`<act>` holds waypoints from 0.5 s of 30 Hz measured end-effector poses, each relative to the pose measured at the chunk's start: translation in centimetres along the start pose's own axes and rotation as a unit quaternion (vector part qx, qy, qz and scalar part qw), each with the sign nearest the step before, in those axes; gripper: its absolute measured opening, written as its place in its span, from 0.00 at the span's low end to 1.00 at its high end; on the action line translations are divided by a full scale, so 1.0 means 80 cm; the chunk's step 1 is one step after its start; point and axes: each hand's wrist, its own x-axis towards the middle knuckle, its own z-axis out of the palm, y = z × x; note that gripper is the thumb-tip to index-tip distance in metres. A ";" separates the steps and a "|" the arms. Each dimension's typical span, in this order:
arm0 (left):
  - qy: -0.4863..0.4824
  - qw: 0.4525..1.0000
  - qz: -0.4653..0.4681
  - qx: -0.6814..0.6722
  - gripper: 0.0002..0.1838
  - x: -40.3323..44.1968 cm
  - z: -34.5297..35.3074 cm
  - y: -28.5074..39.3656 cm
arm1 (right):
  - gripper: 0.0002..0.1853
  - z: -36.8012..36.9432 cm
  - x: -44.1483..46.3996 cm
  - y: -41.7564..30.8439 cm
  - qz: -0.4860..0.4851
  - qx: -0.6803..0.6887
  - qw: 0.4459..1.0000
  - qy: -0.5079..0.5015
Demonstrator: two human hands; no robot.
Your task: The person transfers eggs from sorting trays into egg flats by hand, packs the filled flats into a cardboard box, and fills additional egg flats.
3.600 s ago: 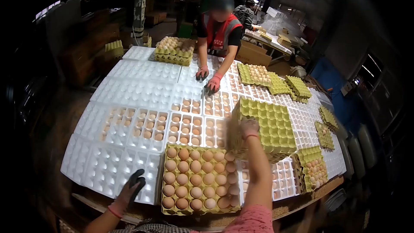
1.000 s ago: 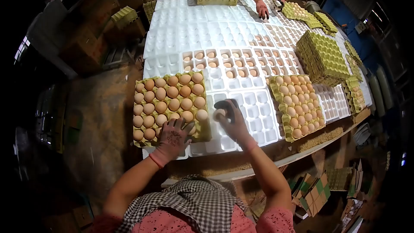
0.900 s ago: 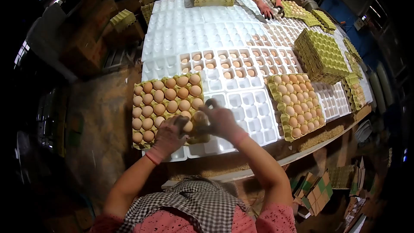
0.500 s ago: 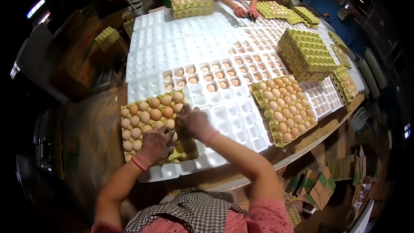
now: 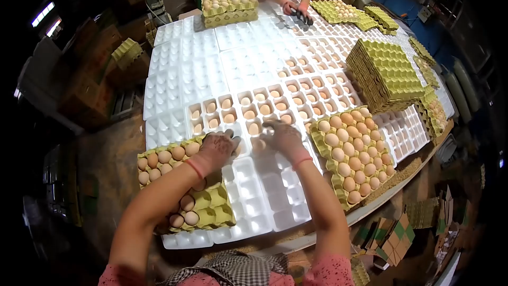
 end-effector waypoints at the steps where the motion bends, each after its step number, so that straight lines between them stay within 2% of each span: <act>1: -0.068 0.997 -0.004 0.033 0.17 0.019 0.003 -0.002 | 0.20 -0.008 0.006 -0.001 0.028 0.070 0.996 0.050; 2: -0.072 0.997 -0.007 0.032 0.17 0.031 0.006 -0.004 | 0.15 -0.014 0.005 -0.003 0.031 0.085 0.987 0.130; 3: 0.057 0.998 -0.002 -0.016 0.12 0.040 0.005 -0.004 | 0.12 -0.008 0.008 0.007 0.030 0.100 0.983 0.153; 4: 0.183 0.981 0.001 -0.064 0.08 0.045 0.006 -0.008 | 0.11 0.012 0.013 0.036 -0.019 0.000 0.988 0.153; 5: 0.126 0.991 -0.013 -0.042 0.10 0.051 0.009 -0.013 | 0.11 0.033 0.015 0.060 -0.070 -0.099 0.981 0.150; 6: 0.120 0.992 -0.022 -0.043 0.10 0.048 0.014 -0.024 | 0.12 0.030 0.013 0.055 -0.040 -0.102 0.987 0.119; 7: 0.062 0.997 0.036 0.031 0.14 0.043 0.015 -0.036 | 0.12 0.023 0.014 0.039 -0.067 -0.141 0.967 0.199; 9: -0.087 0.990 -0.062 -0.095 0.27 0.054 0.005 -0.061 | 0.11 0.013 0.016 -0.006 -0.130 -0.097 0.954 0.253; 11: 0.141 0.981 0.022 -0.135 0.24 0.015 -0.008 -0.098 | 0.13 0.018 0.016 -0.064 -0.240 0.064 0.947 0.206; 13: 0.224 0.932 -0.108 -0.264 0.19 0.000 -0.015 -0.137 | 0.15 0.029 0.014 -0.123 -0.337 0.082 0.930 0.121; 14: 0.227 0.940 -0.124 -0.221 0.21 -0.020 -0.027 -0.147 | 0.19 0.046 0.016 -0.143 -0.375 0.045 0.917 0.125; 15: 0.203 0.944 -0.141 -0.219 0.22 -0.039 -0.039 -0.150 | 0.23 0.073 0.019 -0.147 -0.380 -0.067 0.918 0.095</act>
